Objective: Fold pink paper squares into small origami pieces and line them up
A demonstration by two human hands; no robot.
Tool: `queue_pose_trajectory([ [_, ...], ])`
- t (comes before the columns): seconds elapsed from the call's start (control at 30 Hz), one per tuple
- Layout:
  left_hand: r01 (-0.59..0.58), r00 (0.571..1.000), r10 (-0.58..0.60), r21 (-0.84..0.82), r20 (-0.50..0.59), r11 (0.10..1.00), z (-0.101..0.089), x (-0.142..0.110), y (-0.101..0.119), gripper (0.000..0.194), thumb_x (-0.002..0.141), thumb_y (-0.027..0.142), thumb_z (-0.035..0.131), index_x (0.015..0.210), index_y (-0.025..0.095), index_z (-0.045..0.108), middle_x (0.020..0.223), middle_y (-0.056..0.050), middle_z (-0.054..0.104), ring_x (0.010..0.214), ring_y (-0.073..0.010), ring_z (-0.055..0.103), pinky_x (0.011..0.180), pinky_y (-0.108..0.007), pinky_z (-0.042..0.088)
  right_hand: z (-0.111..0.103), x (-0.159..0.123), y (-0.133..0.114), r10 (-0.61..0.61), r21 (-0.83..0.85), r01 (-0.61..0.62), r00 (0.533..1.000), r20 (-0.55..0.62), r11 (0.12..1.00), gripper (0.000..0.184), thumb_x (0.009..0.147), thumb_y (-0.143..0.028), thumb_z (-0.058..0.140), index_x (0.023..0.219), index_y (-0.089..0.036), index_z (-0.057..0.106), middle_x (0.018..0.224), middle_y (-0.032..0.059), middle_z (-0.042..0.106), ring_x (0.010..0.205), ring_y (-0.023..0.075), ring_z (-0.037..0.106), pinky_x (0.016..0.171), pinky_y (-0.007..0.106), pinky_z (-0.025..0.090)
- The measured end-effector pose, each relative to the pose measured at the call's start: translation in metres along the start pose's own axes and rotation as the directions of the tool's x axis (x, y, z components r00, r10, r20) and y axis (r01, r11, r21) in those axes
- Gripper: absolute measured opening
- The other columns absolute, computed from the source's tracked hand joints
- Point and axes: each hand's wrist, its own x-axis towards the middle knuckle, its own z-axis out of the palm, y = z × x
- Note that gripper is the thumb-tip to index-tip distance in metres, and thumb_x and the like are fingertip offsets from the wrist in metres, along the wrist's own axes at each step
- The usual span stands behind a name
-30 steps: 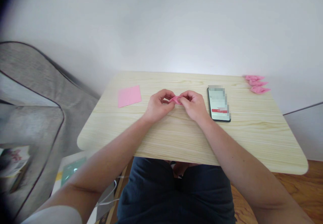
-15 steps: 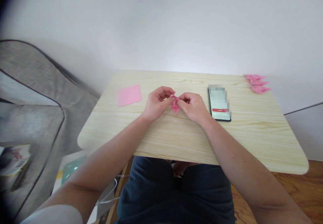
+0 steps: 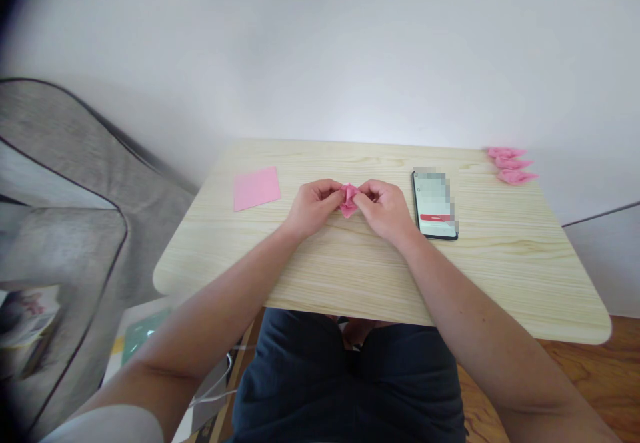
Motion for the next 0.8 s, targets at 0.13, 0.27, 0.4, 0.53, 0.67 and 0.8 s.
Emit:
queue_pose_trajectory([
  [0.13, -0.045, 0.999, 0.045, 0.077, -0.002, 0.996, 0.0014, -0.0017, -0.0023, 0.028, 0.092, 0.04, 0.066, 0.089, 0.015, 0.077, 0.083, -0.004, 0.077, 0.074, -0.0137, 0.066, 0.068, -0.025, 0.048, 0.0015, -0.0007, 0.0033, -0.012, -0.061, 0.011, 1.0, -0.029, 0.998, 0.032, 0.088, -0.046, 0.068, 0.069, -0.021, 0.067, 0.065, -0.0005, 0.065, 0.059, 0.0138, 0.051, 0.057, 0.03, 0.036],
  [0.27, -0.065, 0.998, 0.068, 0.153, -0.015, 0.986, 0.0019, -0.0028, -0.0039, 0.031, 0.095, 0.044, 0.063, 0.089, 0.016, 0.077, 0.081, -0.003, 0.077, 0.071, -0.0131, 0.065, 0.065, -0.025, 0.046, 0.0015, -0.0013, 0.0027, -0.004, -0.056, 0.004, 1.0, -0.015, 0.998, 0.031, 0.088, -0.046, 0.068, 0.072, -0.02, 0.072, 0.068, 0.0009, 0.069, 0.062, 0.0149, 0.056, 0.059, 0.03, 0.039],
  [0.4, -0.071, 0.997, 0.07, 0.181, 0.01, 0.981, 0.0016, -0.0031, -0.0045, 0.032, 0.096, 0.044, 0.061, 0.088, 0.017, 0.076, 0.081, -0.003, 0.076, 0.07, -0.013, 0.064, 0.065, -0.026, 0.046, 0.0015, -0.001, 0.0021, 0.013, -0.033, -0.014, 0.999, -0.033, 0.999, 0.021, 0.086, -0.038, 0.067, 0.076, -0.02, 0.074, 0.074, 0.0017, 0.073, 0.065, 0.016, 0.06, 0.063, 0.03, 0.043],
  [0.53, -0.079, 0.997, 0.082, 0.217, -0.006, 0.973, 0.0027, -0.005, -0.0038, 0.034, 0.096, 0.046, 0.062, 0.086, 0.018, 0.076, 0.078, -0.003, 0.076, 0.066, -0.0126, 0.062, 0.063, -0.026, 0.045, 0.0018, -0.0016, 0.0014, 0.015, -0.097, -0.019, 0.999, -0.046, 0.995, 0.022, 0.086, -0.038, 0.067, 0.075, -0.021, 0.074, 0.072, 0.0015, 0.073, 0.063, 0.0159, 0.059, 0.06, 0.031, 0.042],
  [0.67, -0.068, 0.996, 0.078, 0.233, -0.031, 0.97, 0.0032, -0.0059, -0.0039, 0.035, 0.095, 0.048, 0.062, 0.085, 0.018, 0.076, 0.075, -0.003, 0.075, 0.063, -0.0124, 0.06, 0.061, -0.025, 0.043, 0.0023, -0.0021, 0.0011, 0.006, -0.104, -0.011, 0.999, -0.044, 0.994, 0.025, 0.088, -0.043, 0.067, 0.076, -0.022, 0.075, 0.076, 0.0034, 0.076, 0.069, 0.0182, 0.065, 0.065, 0.032, 0.047],
  [0.8, -0.05, 0.999, 0.05, 0.148, 0.008, 0.988, 0.0009, -0.0029, -0.0049, 0.03, 0.094, 0.042, 0.063, 0.088, 0.016, 0.077, 0.08, -0.004, 0.076, 0.07, -0.0134, 0.064, 0.065, -0.025, 0.047, 0.0033, -0.0008, 0.0031, 0.046, 0.1, -0.047, 0.999, 0.014, 0.994, 0.022, 0.085, -0.044, 0.073, 0.088, -0.022, 0.074, 0.084, 0.004, 0.078, 0.074, 0.0198, 0.07, 0.072, 0.034, 0.055],
])
